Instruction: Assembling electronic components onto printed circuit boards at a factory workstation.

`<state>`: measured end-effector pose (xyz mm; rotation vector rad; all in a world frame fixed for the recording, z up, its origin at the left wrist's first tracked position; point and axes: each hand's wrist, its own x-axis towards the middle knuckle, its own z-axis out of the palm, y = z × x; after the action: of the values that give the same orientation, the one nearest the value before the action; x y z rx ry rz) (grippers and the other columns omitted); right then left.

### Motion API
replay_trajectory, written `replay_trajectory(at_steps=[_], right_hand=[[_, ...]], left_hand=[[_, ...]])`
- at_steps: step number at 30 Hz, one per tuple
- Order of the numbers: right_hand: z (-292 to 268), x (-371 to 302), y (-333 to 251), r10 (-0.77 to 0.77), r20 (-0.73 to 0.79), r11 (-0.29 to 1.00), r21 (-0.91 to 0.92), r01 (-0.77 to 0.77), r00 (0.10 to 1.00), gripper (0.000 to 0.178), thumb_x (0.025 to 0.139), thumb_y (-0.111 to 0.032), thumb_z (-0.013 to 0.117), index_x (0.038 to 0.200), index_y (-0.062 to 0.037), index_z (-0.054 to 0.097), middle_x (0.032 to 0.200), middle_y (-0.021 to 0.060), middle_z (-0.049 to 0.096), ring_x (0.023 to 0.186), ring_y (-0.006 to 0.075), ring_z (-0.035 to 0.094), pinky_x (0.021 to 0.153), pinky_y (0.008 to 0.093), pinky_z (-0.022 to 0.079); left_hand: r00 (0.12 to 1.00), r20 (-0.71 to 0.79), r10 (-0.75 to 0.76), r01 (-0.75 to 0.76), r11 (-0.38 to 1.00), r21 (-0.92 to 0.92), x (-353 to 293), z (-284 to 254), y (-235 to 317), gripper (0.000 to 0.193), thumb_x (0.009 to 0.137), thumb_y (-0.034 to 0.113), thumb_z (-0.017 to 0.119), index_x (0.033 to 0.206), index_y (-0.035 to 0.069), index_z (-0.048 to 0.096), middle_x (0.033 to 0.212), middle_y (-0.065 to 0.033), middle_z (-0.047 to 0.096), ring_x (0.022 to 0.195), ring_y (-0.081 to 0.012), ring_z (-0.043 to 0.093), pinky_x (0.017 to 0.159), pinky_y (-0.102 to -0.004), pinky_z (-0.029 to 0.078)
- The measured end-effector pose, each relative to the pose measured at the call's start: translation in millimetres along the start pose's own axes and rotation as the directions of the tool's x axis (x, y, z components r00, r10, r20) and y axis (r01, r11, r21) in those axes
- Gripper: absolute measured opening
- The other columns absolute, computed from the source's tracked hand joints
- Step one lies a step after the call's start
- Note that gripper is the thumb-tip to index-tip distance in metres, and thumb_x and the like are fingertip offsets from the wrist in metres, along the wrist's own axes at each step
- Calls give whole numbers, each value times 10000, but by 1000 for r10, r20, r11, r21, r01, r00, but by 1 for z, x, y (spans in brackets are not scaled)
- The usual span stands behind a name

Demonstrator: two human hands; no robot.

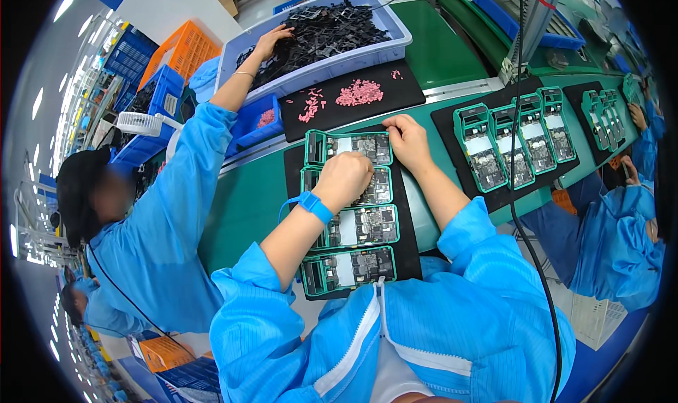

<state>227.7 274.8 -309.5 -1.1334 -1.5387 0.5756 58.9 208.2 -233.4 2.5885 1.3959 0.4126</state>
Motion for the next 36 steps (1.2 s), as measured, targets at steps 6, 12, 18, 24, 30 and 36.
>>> replay_trajectory(at_steps=[6, 12, 18, 24, 30, 36], right_hand=[[-1, 3, 2, 8, -2, 1000, -6, -8, 1000, 127, 795, -25, 554, 856, -28, 665, 863, 136, 642, 800, 293, 640, 709, 357, 513], [0, 2, 1, -60, -6, 998, -7, 59, 998, 120, 813, -22, 566, 881, -16, 665, 855, 125, 637, 756, 256, 637, 666, 318, 497], [-2, -3, 4, -55, -6, 998, -32, 55, 998, 113, 796, -12, 566, 864, -23, 656, 849, 131, 641, 800, 288, 640, 710, 350, 508], [-1, -2, -1, -26, 7, 999, -27, 26, 1000, 110, 799, -6, 566, 869, -16, 650, 860, 132, 643, 795, 281, 642, 710, 345, 508], [4, 1, 2, -25, 12, 1000, -5, 26, 1000, 108, 809, -19, 557, 868, -14, 648, 864, 137, 646, 814, 291, 642, 726, 356, 510], [-1, 0, 1, -10, 7, 1000, -4, 10, 1000, 110, 807, -16, 557, 859, -1, 653, 858, 144, 640, 798, 289, 640, 711, 347, 511]], left_hand=[[1000, 6, 21, -21, 1000, 9, 6, -1, 2, 45, 724, 99, 651, 722, 63, 677, 751, -100, 637, 744, -298, 632, 677, -401, 516], [1000, 12, -23, 23, 1000, -6, 5, 0, 1, 44, 710, 99, 649, 715, 62, 672, 767, -105, 648, 745, -304, 637, 677, -402, 522], [998, 57, -22, 12, 987, 161, 5, 10, 2, 118, 749, 153, 620, 707, 54, 668, 775, -138, 652, 754, -317, 647, 660, -422, 536], [1000, 1, -5, 5, 996, 90, 1, 3, 4, 71, 693, 80, 608, 684, 20, 644, 778, -148, 637, 768, -324, 639, 688, -415, 535], [999, -43, 10, -10, 1000, 7, -3, 4, -9, 69, 715, 114, 639, 723, 47, 651, 766, -100, 632, 774, -300, 634, 692, -401, 523], [992, -113, 64, -66, 998, -12, -3, 4, -8, 32, 724, 80, 655, 710, 52, 661, 728, -96, 624, 762, -291, 628, 693, -395, 515]])
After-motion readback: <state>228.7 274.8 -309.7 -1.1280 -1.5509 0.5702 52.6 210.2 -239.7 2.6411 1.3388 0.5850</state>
